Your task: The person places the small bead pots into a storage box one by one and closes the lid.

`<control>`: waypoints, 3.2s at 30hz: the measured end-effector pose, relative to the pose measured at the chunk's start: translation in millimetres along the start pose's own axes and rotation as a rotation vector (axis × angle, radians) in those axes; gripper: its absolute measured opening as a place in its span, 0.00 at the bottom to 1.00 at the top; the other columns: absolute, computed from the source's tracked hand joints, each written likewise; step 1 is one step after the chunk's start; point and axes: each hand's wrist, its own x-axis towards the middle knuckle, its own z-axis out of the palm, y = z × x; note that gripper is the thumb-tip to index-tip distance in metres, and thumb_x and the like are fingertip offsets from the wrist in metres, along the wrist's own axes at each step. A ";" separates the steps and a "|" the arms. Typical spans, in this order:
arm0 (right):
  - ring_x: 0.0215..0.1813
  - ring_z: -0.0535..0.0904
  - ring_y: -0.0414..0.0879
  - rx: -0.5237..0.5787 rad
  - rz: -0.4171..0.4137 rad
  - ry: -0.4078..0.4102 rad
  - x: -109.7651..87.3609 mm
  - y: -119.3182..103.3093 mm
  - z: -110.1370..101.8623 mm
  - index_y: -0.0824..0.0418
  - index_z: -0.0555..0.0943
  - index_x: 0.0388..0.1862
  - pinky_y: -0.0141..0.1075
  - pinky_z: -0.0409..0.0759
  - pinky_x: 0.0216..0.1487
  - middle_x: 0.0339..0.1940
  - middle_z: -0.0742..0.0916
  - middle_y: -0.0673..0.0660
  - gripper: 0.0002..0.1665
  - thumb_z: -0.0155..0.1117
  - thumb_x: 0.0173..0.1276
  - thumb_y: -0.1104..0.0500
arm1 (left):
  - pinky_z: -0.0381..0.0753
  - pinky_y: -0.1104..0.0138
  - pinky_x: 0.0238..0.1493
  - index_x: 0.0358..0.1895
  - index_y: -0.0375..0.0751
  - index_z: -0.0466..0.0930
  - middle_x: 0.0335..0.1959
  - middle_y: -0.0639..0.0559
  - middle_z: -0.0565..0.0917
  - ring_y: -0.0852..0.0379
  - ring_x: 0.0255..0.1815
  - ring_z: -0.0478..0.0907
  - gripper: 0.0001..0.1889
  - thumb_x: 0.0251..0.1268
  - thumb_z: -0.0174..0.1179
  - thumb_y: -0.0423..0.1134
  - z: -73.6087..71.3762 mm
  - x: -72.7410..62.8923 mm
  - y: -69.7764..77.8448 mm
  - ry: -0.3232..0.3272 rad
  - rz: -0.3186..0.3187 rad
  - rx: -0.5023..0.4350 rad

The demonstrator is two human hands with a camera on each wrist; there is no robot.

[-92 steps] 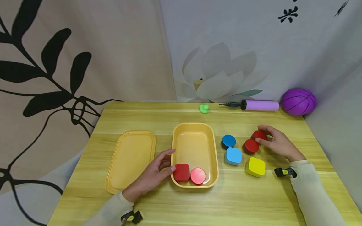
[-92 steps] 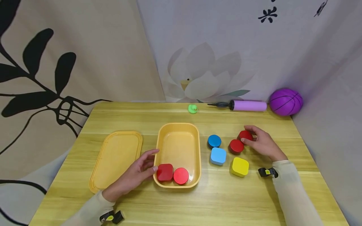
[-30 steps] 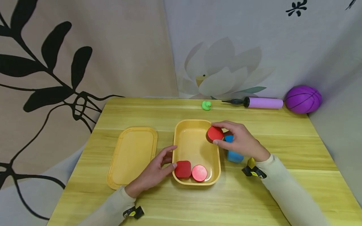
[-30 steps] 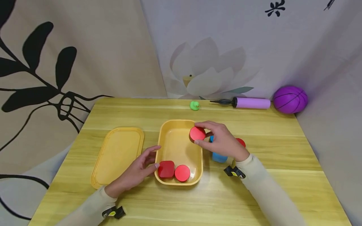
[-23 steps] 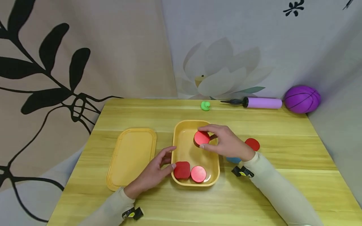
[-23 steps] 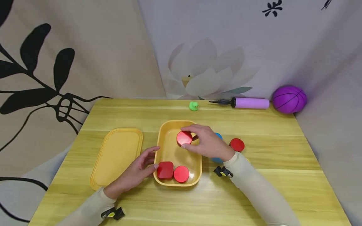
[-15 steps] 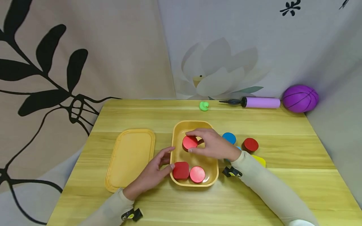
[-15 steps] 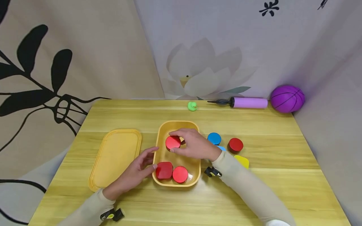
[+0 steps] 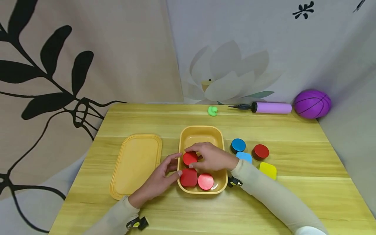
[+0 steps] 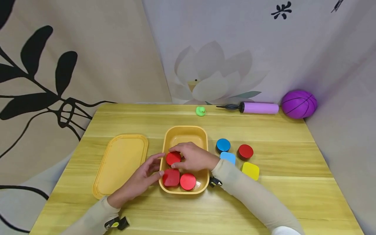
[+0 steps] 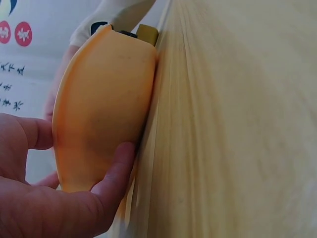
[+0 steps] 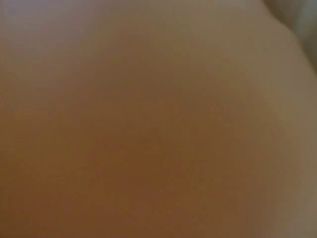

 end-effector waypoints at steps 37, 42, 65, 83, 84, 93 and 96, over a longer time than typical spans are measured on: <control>0.64 0.85 0.50 0.196 0.025 0.226 -41.3 4.8 -34.3 0.58 0.81 0.67 0.42 0.89 0.57 0.63 0.88 0.58 0.26 0.73 0.74 0.53 | 0.90 0.62 0.53 0.81 0.58 0.61 0.72 0.39 0.71 0.40 0.71 0.74 0.32 0.80 0.62 0.43 -1.1 2.8 -2.3 -0.010 -0.031 -0.022; 0.63 0.85 0.51 0.219 0.044 0.280 -60.4 11.3 -43.5 0.57 0.82 0.67 0.41 0.88 0.56 0.61 0.88 0.58 0.24 0.72 0.75 0.54 | 0.90 0.63 0.53 0.81 0.58 0.61 0.71 0.39 0.71 0.40 0.70 0.74 0.32 0.80 0.62 0.42 -1.8 2.9 -1.2 -0.010 -0.020 -0.021; 0.64 0.84 0.54 0.084 0.312 0.488 -156.9 69.7 -76.5 0.55 0.83 0.64 0.20 0.76 0.64 0.63 0.88 0.57 0.21 0.71 0.75 0.57 | 0.89 0.62 0.53 0.82 0.55 0.60 0.71 0.38 0.71 0.39 0.71 0.74 0.33 0.79 0.62 0.40 -1.3 3.0 -1.2 -0.017 -0.027 -0.056; 0.61 0.84 0.60 0.161 0.463 0.334 -209.1 108.3 -67.6 0.60 0.75 0.75 0.26 0.84 0.54 0.70 0.82 0.64 0.32 0.70 0.76 0.55 | 0.88 0.64 0.54 0.82 0.54 0.61 0.71 0.38 0.72 0.39 0.71 0.74 0.33 0.80 0.62 0.41 -3.3 1.2 -2.2 -0.016 -0.012 -0.044; 0.60 0.85 0.59 0.178 0.467 0.318 -209.7 108.7 -67.4 0.60 0.74 0.76 0.27 0.84 0.53 0.70 0.82 0.65 0.33 0.70 0.76 0.55 | 0.88 0.65 0.54 0.82 0.54 0.61 0.71 0.38 0.72 0.39 0.71 0.74 0.33 0.80 0.62 0.42 -3.6 1.1 -2.1 -0.016 -0.012 -0.043; 0.55 0.86 0.52 0.175 0.472 0.304 -208.6 114.9 -65.3 0.61 0.73 0.76 0.28 0.86 0.50 0.67 0.83 0.66 0.34 0.72 0.75 0.55 | 0.88 0.64 0.54 0.82 0.55 0.61 0.71 0.38 0.71 0.39 0.71 0.74 0.33 0.80 0.62 0.42 -4.1 0.1 -3.4 -0.019 -0.008 -0.047; 0.55 0.86 0.50 0.153 0.468 0.319 -208.1 117.0 -64.5 0.60 0.74 0.75 0.28 0.86 0.49 0.65 0.85 0.64 0.34 0.72 0.75 0.53 | 0.88 0.64 0.53 0.82 0.54 0.61 0.71 0.37 0.71 0.39 0.71 0.74 0.33 0.80 0.62 0.42 -4.2 -0.2 -2.9 -0.021 -0.006 -0.050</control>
